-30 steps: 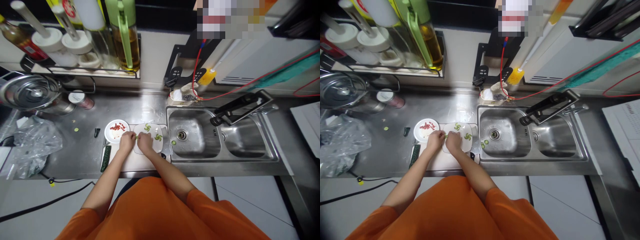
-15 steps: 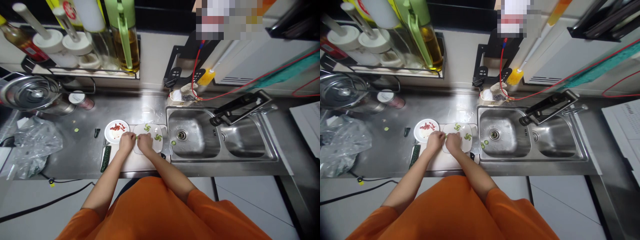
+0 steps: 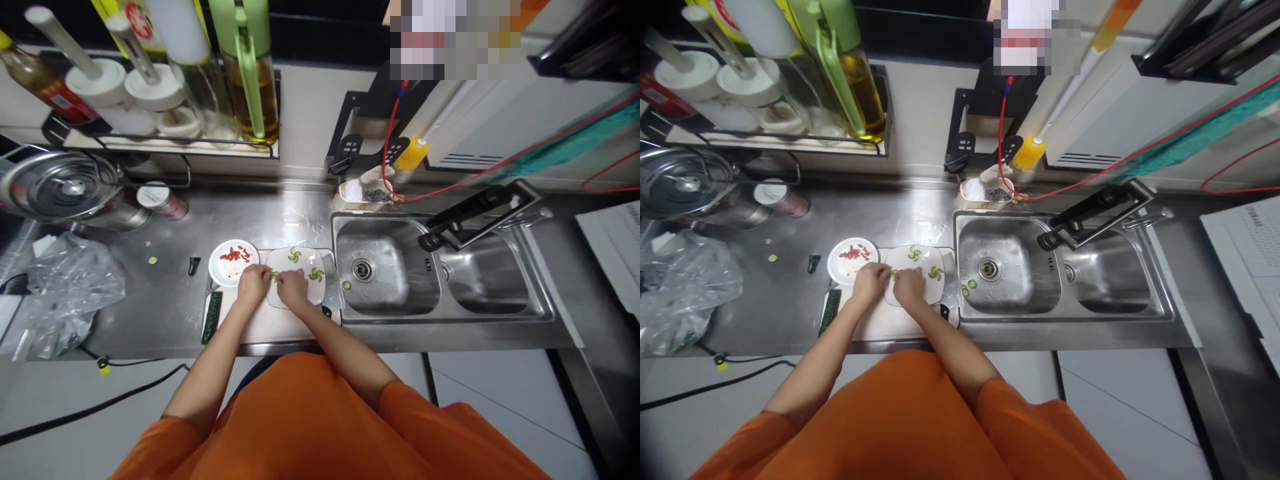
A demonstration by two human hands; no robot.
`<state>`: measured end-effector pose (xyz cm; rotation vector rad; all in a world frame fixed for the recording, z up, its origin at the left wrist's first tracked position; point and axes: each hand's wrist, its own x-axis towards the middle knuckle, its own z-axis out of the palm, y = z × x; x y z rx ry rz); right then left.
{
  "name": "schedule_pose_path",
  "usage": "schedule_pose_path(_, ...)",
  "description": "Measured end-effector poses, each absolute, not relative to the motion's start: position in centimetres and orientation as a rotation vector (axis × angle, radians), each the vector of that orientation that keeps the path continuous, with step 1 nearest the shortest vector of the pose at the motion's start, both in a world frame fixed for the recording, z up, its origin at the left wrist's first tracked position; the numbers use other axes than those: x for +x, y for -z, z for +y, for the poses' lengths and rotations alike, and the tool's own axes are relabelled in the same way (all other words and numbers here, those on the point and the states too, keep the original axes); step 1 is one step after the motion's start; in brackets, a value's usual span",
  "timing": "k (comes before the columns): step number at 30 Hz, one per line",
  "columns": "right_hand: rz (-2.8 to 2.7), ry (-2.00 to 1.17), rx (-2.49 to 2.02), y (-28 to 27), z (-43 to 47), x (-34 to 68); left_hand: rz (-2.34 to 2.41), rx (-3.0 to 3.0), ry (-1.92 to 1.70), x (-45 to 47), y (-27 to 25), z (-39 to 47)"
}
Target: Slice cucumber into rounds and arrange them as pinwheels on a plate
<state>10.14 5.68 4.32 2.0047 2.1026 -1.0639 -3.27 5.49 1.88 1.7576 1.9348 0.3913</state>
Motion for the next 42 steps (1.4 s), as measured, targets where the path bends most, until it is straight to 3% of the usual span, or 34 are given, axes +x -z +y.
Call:
schedule_pose_path(10,2.151,1.027,1.997,-4.6,5.6,10.6,1.931,1.721,-0.442,-3.3,-2.2,5.3)
schedule_pose_path(19,2.267,0.994,2.074,-4.9,4.4,18.3,1.959,1.689,-0.658,-3.1,-4.7,2.8)
schedule_pose_path(28,2.348,1.03,2.097,-3.8,-0.3,20.6,2.308,1.481,-0.707,-6.4,-4.7,-1.1)
schedule_pose_path(37,2.639,1.0,1.783,-2.5,0.5,19.4,1.617,2.01,-0.663,-2.1,-2.8,-1.8)
schedule_pose_path(42,2.634,0.956,1.793,-2.2,1.2,18.4,1.465,2.078,-0.613,-0.3,-1.3,-1.5)
